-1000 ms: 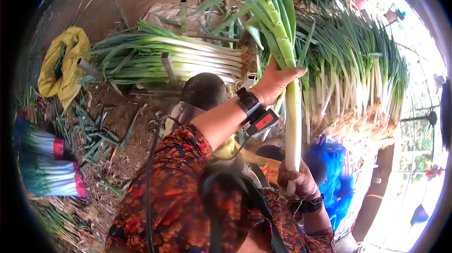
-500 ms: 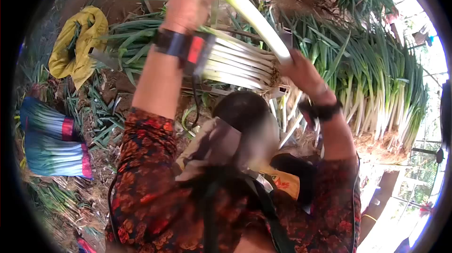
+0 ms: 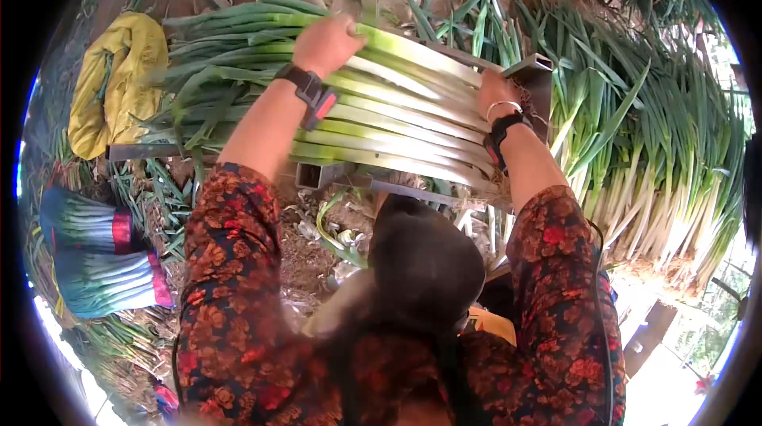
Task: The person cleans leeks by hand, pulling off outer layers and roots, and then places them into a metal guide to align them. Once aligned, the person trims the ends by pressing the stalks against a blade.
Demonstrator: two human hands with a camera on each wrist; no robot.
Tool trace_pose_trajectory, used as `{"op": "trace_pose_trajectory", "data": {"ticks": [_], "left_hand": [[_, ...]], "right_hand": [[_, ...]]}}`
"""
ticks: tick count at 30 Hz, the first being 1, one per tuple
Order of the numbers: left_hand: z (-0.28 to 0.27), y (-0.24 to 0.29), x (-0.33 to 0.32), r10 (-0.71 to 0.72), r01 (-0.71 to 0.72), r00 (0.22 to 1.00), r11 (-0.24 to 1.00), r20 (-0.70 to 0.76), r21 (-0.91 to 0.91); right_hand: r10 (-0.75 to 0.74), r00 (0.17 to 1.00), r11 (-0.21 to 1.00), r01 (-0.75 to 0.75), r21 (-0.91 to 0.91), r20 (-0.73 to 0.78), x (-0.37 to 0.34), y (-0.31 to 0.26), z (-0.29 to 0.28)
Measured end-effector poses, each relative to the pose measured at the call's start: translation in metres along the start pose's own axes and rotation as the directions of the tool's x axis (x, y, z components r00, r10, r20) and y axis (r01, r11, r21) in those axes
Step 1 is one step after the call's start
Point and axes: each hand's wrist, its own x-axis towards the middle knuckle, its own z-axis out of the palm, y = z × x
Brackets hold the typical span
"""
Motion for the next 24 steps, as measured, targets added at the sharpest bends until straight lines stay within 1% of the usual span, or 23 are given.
{"op": "trace_pose_trajectory", "data": {"ticks": [1, 2, 3, 4, 5, 7, 10, 12, 14, 17, 20, 21, 24], "left_hand": [[0.0, 0.001, 0.0, 0.185, -0.164, 0.973, 0.976, -0.141, 0.146], [0.005, -0.005, 0.006, 0.293, -0.244, 0.934, 0.941, -0.203, 0.235], [0.007, -0.014, 0.011, 0.402, -0.313, 0.88, 0.892, -0.252, 0.327], [0.008, -0.024, 0.017, 0.508, -0.37, 0.811, 0.83, -0.291, 0.418], [0.014, -0.037, 0.024, 0.493, -0.377, 0.835, 0.837, -0.246, 0.397], [0.03, -0.059, 0.039, 0.471, -0.397, 0.869, 0.846, -0.151, 0.357], [0.034, -0.062, 0.042, 0.454, -0.404, 0.887, 0.852, -0.086, 0.331], [0.032, -0.06, 0.045, 0.397, -0.377, 0.918, 0.877, -0.007, 0.297], [0.029, -0.059, 0.045, 0.343, -0.345, 0.937, 0.894, 0.06, 0.287], [0.032, -0.055, 0.04, 0.323, -0.299, 0.946, 0.877, 0.0, 0.377], [0.029, -0.051, 0.038, 0.295, -0.284, 0.955, 0.883, 0.029, 0.373], [0.025, -0.044, 0.036, 0.234, -0.252, 0.968, 0.901, 0.093, 0.353], [0.024, -0.042, 0.03, 0.198, -0.228, 0.973, 0.904, 0.12, 0.361]], "right_hand": [[0.038, 0.999, 0.998, -0.037, -0.056, 0.018, -0.004, -0.006, -0.003], [0.053, 0.998, 0.998, -0.052, -0.036, 0.027, -0.001, -0.005, 0.001], [0.068, 0.997, 0.998, -0.067, -0.017, 0.036, 0.0, -0.004, 0.003], [0.083, 0.996, 0.997, -0.083, 0.001, 0.043, 0.0, -0.003, 0.004], [0.069, 0.995, 0.997, -0.066, -0.043, 0.072, -0.007, -0.01, -0.008], [0.094, 0.995, 0.993, -0.092, -0.071, 0.031, -0.006, -0.011, 0.0], [0.088, 0.996, 0.987, -0.092, -0.136, -0.03, -0.005, -0.01, 0.013], [0.084, 0.992, 0.985, -0.097, -0.144, -0.095, -0.003, -0.01, 0.02], [0.1, 0.99, 0.985, -0.113, -0.133, -0.102, 0.003, -0.012, 0.022], [0.129, 0.985, 0.989, -0.137, -0.062, -0.118, 0.008, -0.019, 0.015], [0.161, 0.984, 0.986, -0.164, -0.032, -0.075, 0.005, -0.021, 0.01], [0.179, 0.983, 0.983, -0.181, -0.036, -0.049, 0.003, -0.017, 0.01], [-0.035, 0.991, 0.997, 0.025, -0.076, -0.126, 0.0, -0.003, 0.015]]}}
